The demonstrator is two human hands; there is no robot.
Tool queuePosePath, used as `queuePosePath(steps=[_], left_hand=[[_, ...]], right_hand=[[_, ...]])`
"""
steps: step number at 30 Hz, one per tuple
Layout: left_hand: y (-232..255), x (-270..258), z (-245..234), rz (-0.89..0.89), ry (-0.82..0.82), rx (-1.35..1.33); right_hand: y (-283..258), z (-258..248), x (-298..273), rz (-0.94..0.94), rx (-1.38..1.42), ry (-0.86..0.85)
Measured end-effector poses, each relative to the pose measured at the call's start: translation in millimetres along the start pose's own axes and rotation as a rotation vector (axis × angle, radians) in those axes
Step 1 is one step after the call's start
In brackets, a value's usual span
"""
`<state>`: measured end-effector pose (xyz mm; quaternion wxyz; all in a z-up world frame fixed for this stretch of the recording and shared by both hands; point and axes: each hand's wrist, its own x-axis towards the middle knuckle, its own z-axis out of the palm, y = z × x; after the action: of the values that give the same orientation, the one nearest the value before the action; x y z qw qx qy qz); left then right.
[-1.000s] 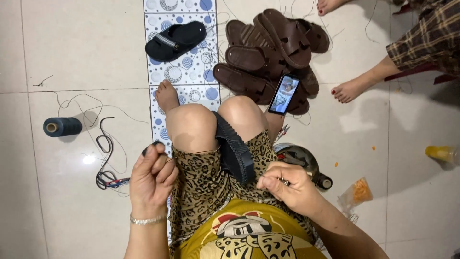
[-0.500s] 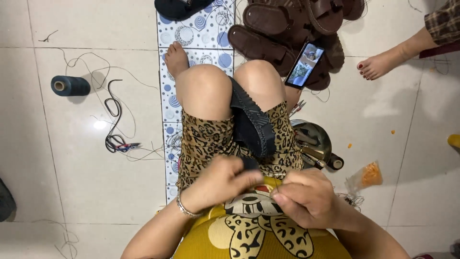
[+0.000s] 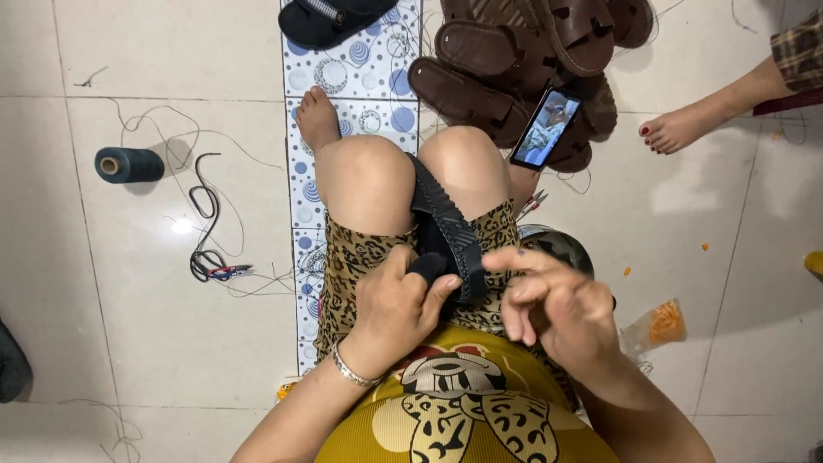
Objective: Hand-sewing the components of leather sandals using a sewing awl and thread while sitting on the floor.
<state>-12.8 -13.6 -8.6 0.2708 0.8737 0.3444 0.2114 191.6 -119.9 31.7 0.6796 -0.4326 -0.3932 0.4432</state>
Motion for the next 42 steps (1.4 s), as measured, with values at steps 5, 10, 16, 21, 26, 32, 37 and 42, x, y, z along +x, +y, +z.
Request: queuePosePath(steps=[5, 10, 16, 21, 26, 32, 37, 42], left_hand=[[-2.8, 8.1, 12.2, 0.054, 0.072, 0.059], [-1.9, 24.8, 6.4, -0.039, -0.036, 0.007], [4.6, 50.2, -47.5, -0.113, -0.109, -0.726], [20.1, 32.2, -54.1, 0.027, -0.308, -0.766], [-63.7, 0.2, -98.3, -0.385, -0.066, -1.499], [-132.5, -47.9, -103.6, -0.974, 0.446, -0.647], [-91.2, -41.6, -74.2, -0.451, 0.333, 0.24], [-5.1, -8.3, -38.1, -0.005, 0.205, -0.11]], right_hand=[[33.3, -26.0, 13.5, 0.228, 0.188, 0.141], [52.5, -37.4, 16.0, 0.471, 0.225, 0.462], [-26.9, 4.5, 38.4, 0.183, -0.188, 0.255], [-74.4, 69.8, 37.1, -0.229, -0.536, -0.317], [-43.3, 44.9, 26.0, -0.151, -0.712, -0.152], [-9.8, 38.0, 22.9, -0.017, -1.036, -0.126], [-7.2, 36.4, 32.1, 0.22, -1.244, -0.293], [-2.3, 35.2, 30.1, 0.229, -1.223, -0.287]])
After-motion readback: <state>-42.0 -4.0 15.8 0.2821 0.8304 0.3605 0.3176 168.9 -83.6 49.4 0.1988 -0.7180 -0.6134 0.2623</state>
